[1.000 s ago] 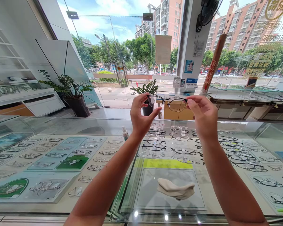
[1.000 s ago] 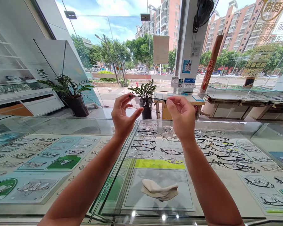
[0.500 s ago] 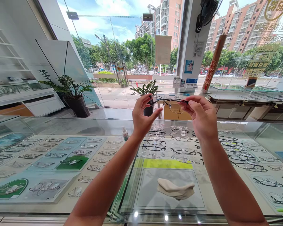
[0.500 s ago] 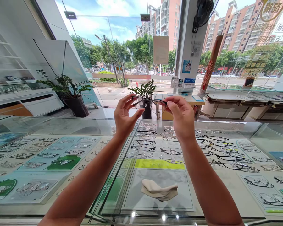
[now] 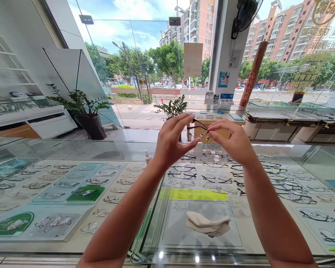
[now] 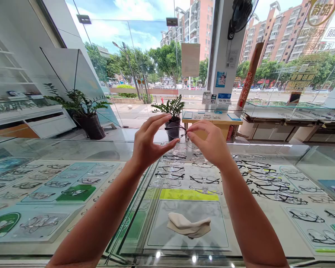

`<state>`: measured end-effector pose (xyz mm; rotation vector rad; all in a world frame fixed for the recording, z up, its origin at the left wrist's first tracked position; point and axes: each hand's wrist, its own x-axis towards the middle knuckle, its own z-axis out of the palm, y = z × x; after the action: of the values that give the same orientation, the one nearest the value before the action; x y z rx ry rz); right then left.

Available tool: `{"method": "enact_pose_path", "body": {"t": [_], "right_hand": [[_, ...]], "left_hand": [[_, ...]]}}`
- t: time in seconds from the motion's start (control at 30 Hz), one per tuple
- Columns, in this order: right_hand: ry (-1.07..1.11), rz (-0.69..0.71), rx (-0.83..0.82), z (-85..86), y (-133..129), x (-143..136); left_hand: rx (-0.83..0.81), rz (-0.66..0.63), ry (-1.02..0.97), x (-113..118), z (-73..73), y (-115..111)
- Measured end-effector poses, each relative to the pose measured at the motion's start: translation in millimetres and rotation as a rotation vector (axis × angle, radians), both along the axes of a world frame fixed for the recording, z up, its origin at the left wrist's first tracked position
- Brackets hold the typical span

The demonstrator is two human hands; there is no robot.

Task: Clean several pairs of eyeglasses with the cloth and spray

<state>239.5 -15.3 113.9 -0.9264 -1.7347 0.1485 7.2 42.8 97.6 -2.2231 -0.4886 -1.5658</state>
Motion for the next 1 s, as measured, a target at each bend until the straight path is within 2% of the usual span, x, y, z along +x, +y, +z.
{"method": "enact_pose_path", "body": {"t": [0.2, 0.4, 0.57, 0.73, 0.87, 0.93, 1.0], "right_hand": [[-0.036, 0.041, -0.042, -0.3, 0.5, 1.2], [-0.004, 0.089, -0.068, -2.0, 3.9, 3.6], [0.11, 0.248, -0.248, -4.1, 6.1, 6.1], [0.191, 0.376, -0.416, -2.8, 3.7, 5.2], [0.22, 0.342, -0.406, -4.6, 6.5, 3.1], [0.268, 0.288, -0.368, -7.1, 10.1, 1.7], [0.316, 0.234, -0.325, -9.9, 13.6, 0.0]], "left_hand": [[-0.014, -0.02, 0.017, 1.5, 3.0, -7.3], [-0.154, -0.173, -0.036, 4.0, 5.3, -14.4], [-0.307, -0.342, -0.071, 2.9, 4.4, -12.2], [-0.385, -0.405, -0.063, 0.8, 3.2, -7.9], [-0.401, -0.387, -0.066, 4.4, 1.9, -9.5], [-0.333, -0.301, -0.149, 8.9, 1.0, -13.8], [-0.192, -0.167, -0.309, 14.6, 0.4, -20.4]]}}
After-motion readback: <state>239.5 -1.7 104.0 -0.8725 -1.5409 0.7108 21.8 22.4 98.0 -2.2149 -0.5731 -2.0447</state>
